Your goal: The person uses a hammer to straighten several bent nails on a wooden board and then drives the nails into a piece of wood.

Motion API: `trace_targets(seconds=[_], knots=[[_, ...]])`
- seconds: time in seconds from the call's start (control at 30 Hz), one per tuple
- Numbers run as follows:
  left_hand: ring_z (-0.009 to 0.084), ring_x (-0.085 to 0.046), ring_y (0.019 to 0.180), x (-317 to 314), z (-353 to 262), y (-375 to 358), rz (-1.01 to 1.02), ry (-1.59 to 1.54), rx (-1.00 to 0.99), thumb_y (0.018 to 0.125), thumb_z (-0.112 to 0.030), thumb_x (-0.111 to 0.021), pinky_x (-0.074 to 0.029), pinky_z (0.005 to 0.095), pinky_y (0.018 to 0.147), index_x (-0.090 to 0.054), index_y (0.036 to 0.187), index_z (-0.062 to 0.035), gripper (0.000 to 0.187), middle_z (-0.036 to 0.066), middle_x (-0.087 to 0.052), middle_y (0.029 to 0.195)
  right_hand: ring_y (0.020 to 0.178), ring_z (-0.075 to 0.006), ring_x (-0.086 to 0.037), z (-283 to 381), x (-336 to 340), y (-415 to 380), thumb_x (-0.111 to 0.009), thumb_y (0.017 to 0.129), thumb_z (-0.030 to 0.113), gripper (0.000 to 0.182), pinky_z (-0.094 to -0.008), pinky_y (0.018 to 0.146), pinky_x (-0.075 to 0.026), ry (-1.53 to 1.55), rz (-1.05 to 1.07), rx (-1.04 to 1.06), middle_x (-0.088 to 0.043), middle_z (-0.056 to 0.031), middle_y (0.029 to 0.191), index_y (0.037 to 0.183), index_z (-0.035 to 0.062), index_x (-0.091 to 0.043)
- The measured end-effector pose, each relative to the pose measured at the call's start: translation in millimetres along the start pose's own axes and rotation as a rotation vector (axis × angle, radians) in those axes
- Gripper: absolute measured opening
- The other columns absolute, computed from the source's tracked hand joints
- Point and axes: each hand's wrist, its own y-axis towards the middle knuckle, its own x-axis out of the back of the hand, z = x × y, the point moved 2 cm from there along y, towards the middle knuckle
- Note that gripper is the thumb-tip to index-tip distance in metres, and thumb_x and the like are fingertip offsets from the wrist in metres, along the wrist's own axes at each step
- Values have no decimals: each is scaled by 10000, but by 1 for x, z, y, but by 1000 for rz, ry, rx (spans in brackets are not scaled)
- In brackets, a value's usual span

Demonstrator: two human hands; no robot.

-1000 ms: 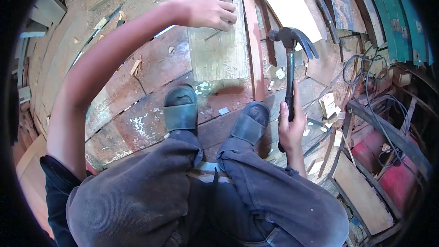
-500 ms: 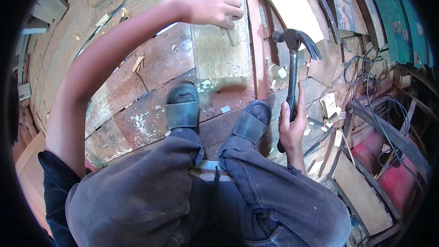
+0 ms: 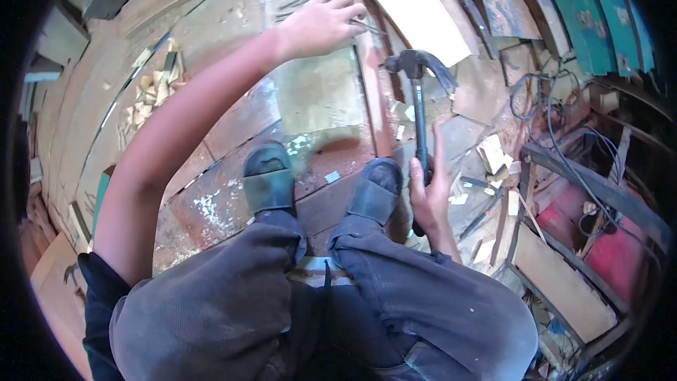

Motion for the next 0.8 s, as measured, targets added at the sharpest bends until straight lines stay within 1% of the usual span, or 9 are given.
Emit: trace_targets(seconds=[0.07,0.13,0.2,0.27,0.3,0.5,0.6,0.7,0.8], knots=[[176,-547,1219,-3,-5,14,-20,-69,62,863,-189,-666,-431,377,994,-712,1189,-140,333,12,-642,1233,704,-82,-446,4,1,-3,-540,1032,122,676,-234,645,-381,28,15,-39,-496,21,795,1625,103,-217],[153,-580,1164,-4,-1,24,-21,-59,73,864,-145,-649,-442,346,947,-729,1128,-142,276,-22,-687,1121,502,-17,-404,-1,2,-1,-515,1051,110,695,-192,437,-340,57,16,30,-482,53,719,1640,181,-153],[143,-598,1126,-8,4,35,99,-32,97,856,-130,-647,-445,331,932,-736,1111,-149,270,-39,-707,1062,560,-30,-412,0,9,-4,-522,1047,113,693,-202,495,-349,79,13,-20,-482,46,740,1637,156,-160],[136,-614,1099,-12,6,41,94,-23,81,866,-130,-628,-441,312,915,-740,1082,-145,244,-45,-731,998,671,-67,-438,1,14,-5,-540,1036,118,683,-230,613,-381,81,-14,-52,-483,28,778,1629,107,-201],[135,-613,1102,-15,7,46,110,-17,73,871,-131,-621,-440,310,913,-741,1072,-144,234,-45,-734,999,666,-70,-435,-2,15,-6,-540,1037,109,681,-228,613,-378,97,-38,-51,-481,33,767,1628,104,-202],[131,-588,1169,-29,7,62,298,27,93,923,-163,-566,-412,342,945,-731,1075,-112,231,-40,-741,1042,575,-39,-403,-4,20,-5,-499,1065,103,648,-207,517,-347,201,-75,-71,-473,40,743,1631,120,-183],[140,-578,1197,-37,7,57,284,32,97,938,-163,-556,-415,337,968,-729,1132,-116,264,-17,-732,1091,523,-23,-381,-4,19,-4,-485,1076,108,646,-196,463,-323,292,-90,-107,-474,41,731,1635,150,-164],[148,-580,1179,-46,5,51,141,40,75,947,-207,-539,-409,382,997,-740,1005,-131,223,0,-717,1077,507,-23,-382,-8,21,-3,-481,1079,113,649,-192,446,-325,320,-93,-115,-482,37,732,1637,172,-156],[148,-570,1194,-45,-1,47,116,25,45,948,-198,-536,-416,365,991,-742,1023,-135,228,16,-705,1106,500,-25,-387,-9,22,-4,-477,1081,120,645,-193,434,-330,357,-98,-104,-486,30,735,1637,172,-154]])
